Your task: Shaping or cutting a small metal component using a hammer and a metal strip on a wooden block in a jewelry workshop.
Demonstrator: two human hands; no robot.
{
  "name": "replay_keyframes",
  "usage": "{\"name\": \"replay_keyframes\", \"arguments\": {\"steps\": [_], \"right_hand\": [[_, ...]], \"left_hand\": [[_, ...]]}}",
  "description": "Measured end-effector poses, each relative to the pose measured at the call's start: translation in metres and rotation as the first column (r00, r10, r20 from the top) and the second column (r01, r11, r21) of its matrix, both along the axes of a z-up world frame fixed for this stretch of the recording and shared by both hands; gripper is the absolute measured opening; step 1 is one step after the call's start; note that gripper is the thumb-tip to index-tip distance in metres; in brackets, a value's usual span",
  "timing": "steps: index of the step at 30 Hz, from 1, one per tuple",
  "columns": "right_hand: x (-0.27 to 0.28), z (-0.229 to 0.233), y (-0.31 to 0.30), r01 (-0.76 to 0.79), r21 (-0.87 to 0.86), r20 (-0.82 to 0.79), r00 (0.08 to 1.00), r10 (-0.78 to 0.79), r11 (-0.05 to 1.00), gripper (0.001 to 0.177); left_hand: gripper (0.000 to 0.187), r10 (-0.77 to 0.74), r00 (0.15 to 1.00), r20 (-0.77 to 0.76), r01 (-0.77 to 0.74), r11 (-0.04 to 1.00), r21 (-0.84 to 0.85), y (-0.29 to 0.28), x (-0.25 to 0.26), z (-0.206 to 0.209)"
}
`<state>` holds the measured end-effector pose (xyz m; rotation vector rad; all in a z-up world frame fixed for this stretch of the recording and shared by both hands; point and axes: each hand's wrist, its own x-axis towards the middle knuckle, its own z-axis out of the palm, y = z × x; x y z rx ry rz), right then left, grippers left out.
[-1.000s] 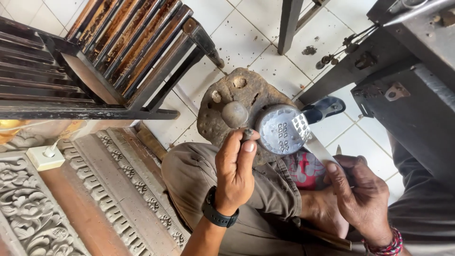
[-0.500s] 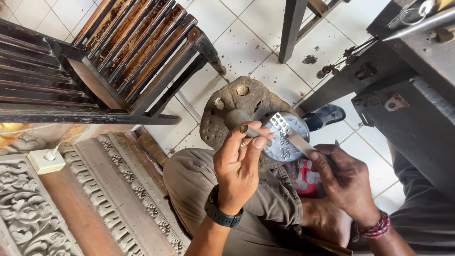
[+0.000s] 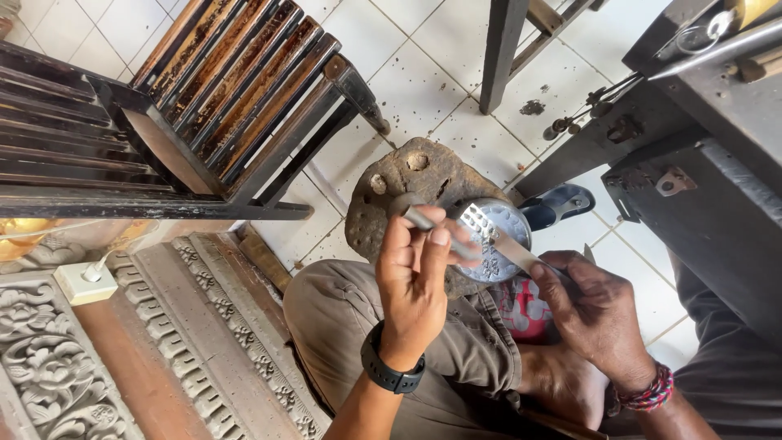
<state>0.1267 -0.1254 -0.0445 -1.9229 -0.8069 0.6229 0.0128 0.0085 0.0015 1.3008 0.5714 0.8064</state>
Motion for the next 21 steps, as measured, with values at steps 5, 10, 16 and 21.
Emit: {"name": "replay_keyframes", "arguments": {"steps": [5,10,16,21], "right_hand": [[0.013,0.008,-0.010,-0.086,0.169,0.063,0.995,0.076,0.982,0.007],[0.025,0.030,-0.013,-0.150,0.159,0.088,0.987,0.138,0.976,0.016],[0.038,0.037,0.006,-0.256,0.153,0.163,0.959,0.232,0.954,0.011],[0.040,0.034,0.034,-0.408,0.200,0.360,0.876,0.320,0.891,0.011]], "left_hand": [[0.007,0.072,0.973,-0.220,0.021,0.920,0.392,0.008,-0.001,0.009],[0.037,0.008,0.934,-0.356,0.131,0.923,0.362,0.006,0.000,0.021],[0.026,0.005,0.996,-0.093,-0.027,0.971,-0.239,-0.005,-0.013,0.024],[0.024,-0.046,0.988,-0.149,-0.011,0.931,-0.364,-0.015,-0.033,0.032]]}}
